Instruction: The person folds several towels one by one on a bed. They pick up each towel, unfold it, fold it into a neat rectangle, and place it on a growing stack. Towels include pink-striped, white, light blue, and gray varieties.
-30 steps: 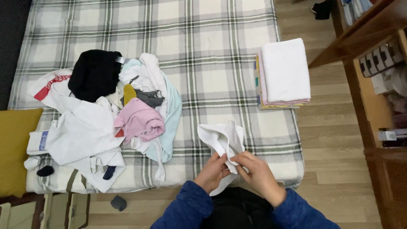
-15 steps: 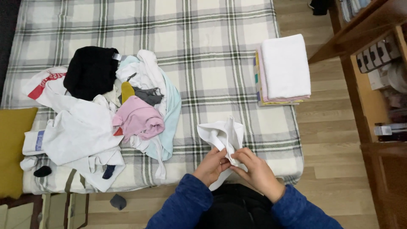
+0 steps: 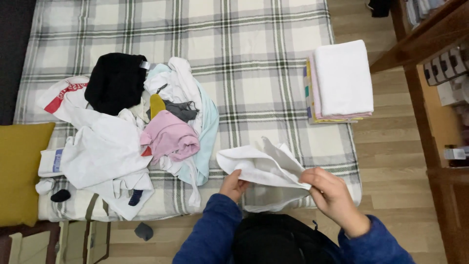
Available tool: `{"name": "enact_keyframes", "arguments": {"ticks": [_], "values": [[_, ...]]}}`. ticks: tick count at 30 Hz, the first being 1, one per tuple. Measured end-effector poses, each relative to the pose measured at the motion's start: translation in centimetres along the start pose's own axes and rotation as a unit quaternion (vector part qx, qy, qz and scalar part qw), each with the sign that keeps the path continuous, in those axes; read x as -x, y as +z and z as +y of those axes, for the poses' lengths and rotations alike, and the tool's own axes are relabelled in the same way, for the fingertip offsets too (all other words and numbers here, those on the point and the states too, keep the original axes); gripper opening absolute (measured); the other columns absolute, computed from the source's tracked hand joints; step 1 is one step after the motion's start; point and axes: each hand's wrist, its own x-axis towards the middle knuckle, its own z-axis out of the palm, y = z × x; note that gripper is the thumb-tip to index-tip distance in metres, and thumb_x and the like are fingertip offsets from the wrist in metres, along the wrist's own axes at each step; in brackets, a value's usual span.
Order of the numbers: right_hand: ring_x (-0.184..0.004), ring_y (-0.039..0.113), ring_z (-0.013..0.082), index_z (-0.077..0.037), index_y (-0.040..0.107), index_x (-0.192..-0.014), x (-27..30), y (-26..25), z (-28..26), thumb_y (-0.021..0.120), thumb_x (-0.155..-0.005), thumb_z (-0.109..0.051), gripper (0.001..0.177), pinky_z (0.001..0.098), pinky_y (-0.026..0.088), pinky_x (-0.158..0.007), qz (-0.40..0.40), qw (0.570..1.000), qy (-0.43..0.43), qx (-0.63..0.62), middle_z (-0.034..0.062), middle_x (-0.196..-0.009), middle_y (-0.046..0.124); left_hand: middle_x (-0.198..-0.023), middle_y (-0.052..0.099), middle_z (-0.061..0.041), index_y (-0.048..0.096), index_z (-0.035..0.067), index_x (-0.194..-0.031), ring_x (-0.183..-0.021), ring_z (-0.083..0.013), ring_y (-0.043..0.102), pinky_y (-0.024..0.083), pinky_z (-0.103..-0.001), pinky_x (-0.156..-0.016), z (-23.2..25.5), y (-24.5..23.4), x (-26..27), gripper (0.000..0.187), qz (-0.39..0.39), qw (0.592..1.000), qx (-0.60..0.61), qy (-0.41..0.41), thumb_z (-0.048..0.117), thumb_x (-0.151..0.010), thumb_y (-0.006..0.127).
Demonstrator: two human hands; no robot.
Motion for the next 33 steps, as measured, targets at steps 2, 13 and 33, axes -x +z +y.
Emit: {"name": "enact_keyframes", "arguments": {"ticks": [2,13,33], "values": [[-0.091,0.071,0.0232,-0.003,0.068,-0.107,0.3,-1.3,0.8,0.052,-0.087,0.014,0.03,0.0304,0.06,-0.082,0.02,1.0,0.002,-0.011,0.0116,-0.1,0.072,-0.123,0.072,-0.012,0.057,0.01,-0.138,-0.107,-0.0256,0.069,0.061,-0.042,-0.086,0.8,-2.2,-1.5,0.041,0.017,0.999,0.028,-0.005,0.017,-0.098,0.063],[-0.099,0.057,0.0199,-0.005,0.064,-0.119,2.8,-7.3,5.8,0.063,-0.109,-0.005,0.01,0.0321,0.046,-0.09,0.246,0.921,0.28,0.113,0.0062,-0.11,0.063,-0.115,0.067,-0.009,0.073,0.012,-0.111,-0.092,-0.0192,0.061,0.049,-0.028,-0.066,14.5,-1.8,16.0,0.027,-0.044,0.925,-0.161,0.341,0.006,-0.095,0.052],[-0.071,0.059,0.0205,-0.01,0.066,-0.118,4.5,-6.0,6.9,0.059,-0.107,-0.021,0.018,0.0377,0.047,-0.068,0.172,0.877,0.434,0.112,0.0058,-0.088,0.067,-0.095,0.061,-0.001,0.074,0.013,-0.105,-0.081,-0.0184,0.058,0.044,-0.031,-0.073,15.2,-5.9,18.0,0.021,-0.001,0.654,-0.522,0.547,0.031,-0.096,0.067]]}}
